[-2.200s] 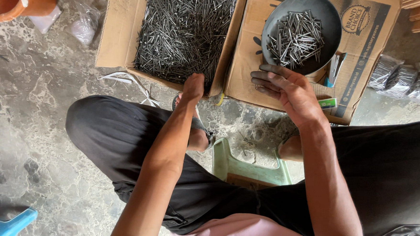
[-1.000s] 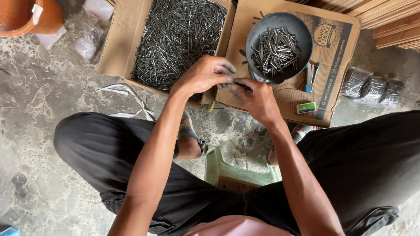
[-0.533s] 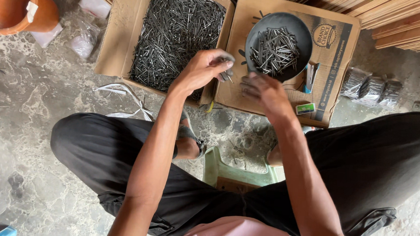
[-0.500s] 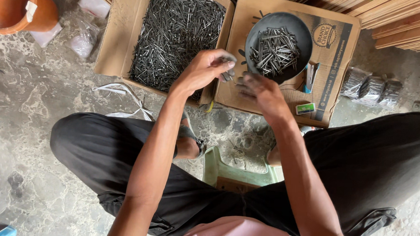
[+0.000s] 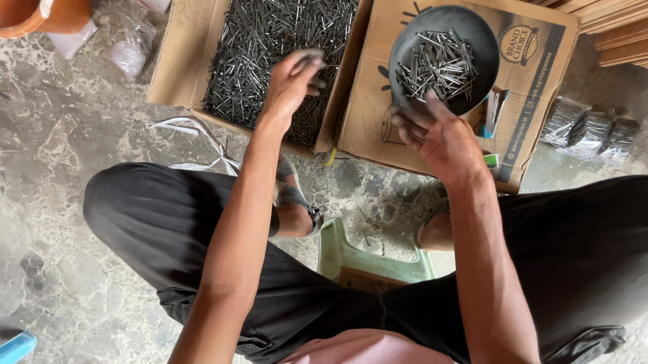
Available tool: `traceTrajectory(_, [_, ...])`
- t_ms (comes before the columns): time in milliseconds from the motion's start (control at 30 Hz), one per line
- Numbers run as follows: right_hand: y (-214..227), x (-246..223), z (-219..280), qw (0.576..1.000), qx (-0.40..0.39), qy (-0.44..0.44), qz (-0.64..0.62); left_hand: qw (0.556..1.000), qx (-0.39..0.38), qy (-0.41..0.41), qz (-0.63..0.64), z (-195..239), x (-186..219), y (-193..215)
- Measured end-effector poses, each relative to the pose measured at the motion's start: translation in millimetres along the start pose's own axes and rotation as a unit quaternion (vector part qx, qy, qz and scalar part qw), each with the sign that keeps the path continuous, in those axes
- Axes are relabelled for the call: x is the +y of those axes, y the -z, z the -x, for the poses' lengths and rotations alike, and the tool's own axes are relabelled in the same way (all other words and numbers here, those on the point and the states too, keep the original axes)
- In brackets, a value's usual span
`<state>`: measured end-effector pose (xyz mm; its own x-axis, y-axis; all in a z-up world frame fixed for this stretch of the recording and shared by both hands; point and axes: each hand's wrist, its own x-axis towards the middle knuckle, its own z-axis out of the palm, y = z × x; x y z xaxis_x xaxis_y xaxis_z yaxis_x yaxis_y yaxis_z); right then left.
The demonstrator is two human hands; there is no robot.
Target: The person sits on the floor and transfers nails from a cardboard box into a metal bowl using their hands. They repeatedly scoop nails from the box and place them into the bowl, which rests on a separate cardboard box.
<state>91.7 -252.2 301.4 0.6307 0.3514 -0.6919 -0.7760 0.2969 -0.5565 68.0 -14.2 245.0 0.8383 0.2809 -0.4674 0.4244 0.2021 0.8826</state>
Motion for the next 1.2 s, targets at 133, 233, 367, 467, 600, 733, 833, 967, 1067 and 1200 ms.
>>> traceTrajectory(133, [-12.5,6.3,8.4,0.994,-0.015,0.021,0.103,0.997,0.076,0.018,-0.027,-25.0,-71.7,22.0])
traceTrajectory(233, [-19.1,8.7,6.7,0.981,-0.042,0.013,0.189,0.985,0.121,0.034,-0.115,-44.1,-126.9,29.1])
traceTrajectory(367, [-15.6,21.1,-7.8,0.966,-0.039,0.016,0.255,0.948,0.093,0.037,-0.303,-65.0,-199.6,43.3])
traceTrajectory(467, [-13.4,27.6,-15.8,0.954,-0.054,0.007,0.296,0.901,0.086,-0.016,-0.425,-71.6,-207.8,46.9])
traceTrajectory(600, [-17.0,26.6,-17.4,0.933,-0.065,-0.011,0.355,0.808,0.087,-0.115,-0.571,-88.0,-184.8,40.0])
traceTrajectory(733, [-24.9,19.5,-20.7,0.919,-0.059,-0.027,0.388,0.76,0.078,-0.193,-0.615,-113.8,-176.5,38.9])
traceTrajectory(833, [-39.6,9.1,-21.0,0.87,-0.007,-0.11,0.481,0.677,0.082,-0.23,-0.694,-140.9,-200.6,49.4])
traceTrajectory(967, [-32.1,13.8,-32.0,0.878,-0.019,-0.101,0.468,0.604,0.09,-0.273,-0.743,-161.6,-218.1,54.5])
traceTrajectory(1067, [-29.7,15.3,-35.7,0.887,-0.029,-0.091,0.451,0.597,0.091,-0.25,-0.757,-171.7,-225.3,48.1])
traceTrajectory(1200, [-31.5,12.0,-34.2,0.877,-0.024,-0.101,0.469,0.957,0.074,0.029,-0.279,-139.1,-152.8,27.7])
